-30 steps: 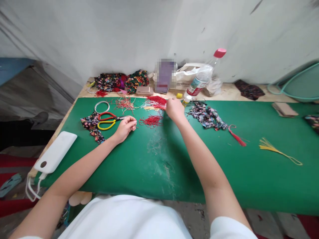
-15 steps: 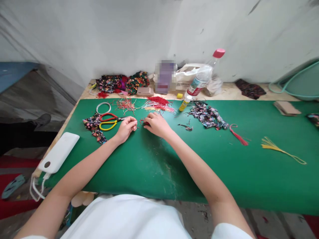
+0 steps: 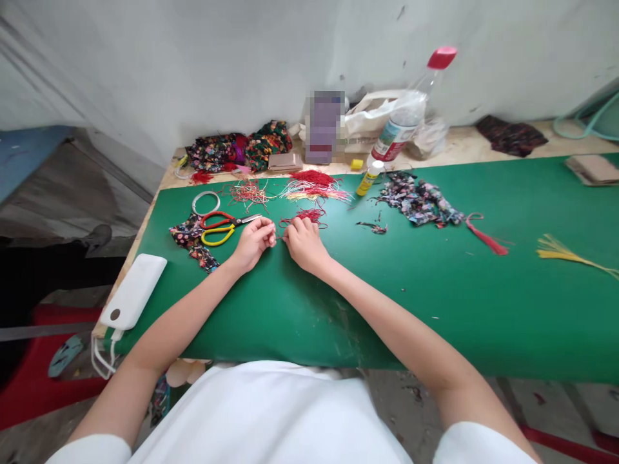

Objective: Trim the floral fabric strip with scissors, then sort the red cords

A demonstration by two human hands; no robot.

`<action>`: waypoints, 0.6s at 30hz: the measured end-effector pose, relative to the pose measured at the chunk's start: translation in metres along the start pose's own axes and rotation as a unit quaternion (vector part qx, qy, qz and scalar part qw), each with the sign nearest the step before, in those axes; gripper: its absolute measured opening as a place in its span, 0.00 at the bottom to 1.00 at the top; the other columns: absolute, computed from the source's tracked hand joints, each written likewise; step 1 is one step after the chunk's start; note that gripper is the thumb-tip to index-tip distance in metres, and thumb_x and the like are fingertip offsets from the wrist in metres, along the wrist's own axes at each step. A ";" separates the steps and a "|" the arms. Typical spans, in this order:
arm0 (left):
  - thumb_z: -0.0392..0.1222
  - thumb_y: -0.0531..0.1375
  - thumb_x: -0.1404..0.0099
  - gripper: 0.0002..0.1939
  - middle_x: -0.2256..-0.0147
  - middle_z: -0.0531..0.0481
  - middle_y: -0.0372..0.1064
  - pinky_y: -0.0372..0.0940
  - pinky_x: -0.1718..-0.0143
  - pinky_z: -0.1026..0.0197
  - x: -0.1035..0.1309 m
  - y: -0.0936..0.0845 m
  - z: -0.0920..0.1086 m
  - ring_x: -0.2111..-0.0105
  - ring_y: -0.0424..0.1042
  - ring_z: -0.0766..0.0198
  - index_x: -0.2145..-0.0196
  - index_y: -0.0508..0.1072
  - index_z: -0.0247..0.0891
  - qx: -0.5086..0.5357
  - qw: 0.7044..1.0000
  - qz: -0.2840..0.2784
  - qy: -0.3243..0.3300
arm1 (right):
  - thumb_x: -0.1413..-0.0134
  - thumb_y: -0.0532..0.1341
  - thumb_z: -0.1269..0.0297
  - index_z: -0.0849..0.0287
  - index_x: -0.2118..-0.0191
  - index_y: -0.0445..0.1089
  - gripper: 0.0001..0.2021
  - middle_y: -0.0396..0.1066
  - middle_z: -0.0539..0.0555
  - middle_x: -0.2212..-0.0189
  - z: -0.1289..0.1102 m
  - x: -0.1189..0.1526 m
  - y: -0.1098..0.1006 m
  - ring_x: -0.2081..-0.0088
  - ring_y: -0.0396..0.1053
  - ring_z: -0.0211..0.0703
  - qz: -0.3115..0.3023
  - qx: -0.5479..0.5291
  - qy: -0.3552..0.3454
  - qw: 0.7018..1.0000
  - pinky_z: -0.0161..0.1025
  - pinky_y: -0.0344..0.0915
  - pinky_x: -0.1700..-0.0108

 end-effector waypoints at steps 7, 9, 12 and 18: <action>0.38 0.66 0.38 0.12 0.73 0.59 0.68 0.61 0.76 0.67 0.022 0.016 -0.016 0.81 0.64 0.76 0.68 0.64 0.38 0.032 0.999 -0.031 -0.024 | 0.32 0.53 0.64 0.54 0.64 0.60 0.06 0.69 0.54 0.68 0.005 0.015 -0.016 0.65 0.65 0.46 0.154 -0.265 0.064 0.950 0.44 0.63 0.60; 0.38 0.67 0.38 0.12 0.73 0.59 0.68 0.61 0.77 0.68 0.023 0.018 -0.021 0.81 0.64 0.76 0.68 0.65 0.37 0.038 0.999 -0.026 -0.021 | 0.32 0.54 0.61 0.53 0.64 0.59 0.07 0.65 0.49 0.72 0.006 0.018 -0.016 0.71 0.62 0.41 0.167 -0.356 0.082 0.916 0.39 0.61 0.65; 0.36 0.67 0.38 0.10 0.71 0.59 0.69 0.60 0.78 0.69 0.020 0.016 -0.026 0.82 0.64 0.78 0.68 0.67 0.37 0.046 0.999 -0.006 -0.009 | 0.33 0.57 0.57 0.53 0.65 0.60 0.10 0.62 0.46 0.74 0.002 0.020 -0.013 0.73 0.61 0.38 0.154 -0.431 0.087 0.885 0.38 0.60 0.68; 0.37 0.71 0.43 0.12 0.66 0.56 0.74 0.60 0.78 0.67 0.015 0.014 -0.025 0.82 0.64 0.79 0.69 0.70 0.35 0.067 0.997 -0.014 0.038 | 0.34 0.61 0.51 0.53 0.66 0.61 0.14 0.64 0.46 0.75 -0.003 0.020 -0.012 0.74 0.62 0.37 0.135 -0.478 0.083 0.864 0.37 0.59 0.70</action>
Point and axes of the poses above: each hand's wrist, its own x-axis away from the middle knuckle, its own y-axis out of the palm, z = x × y, the point moved 5 cm from there along -x, towards the middle knuckle
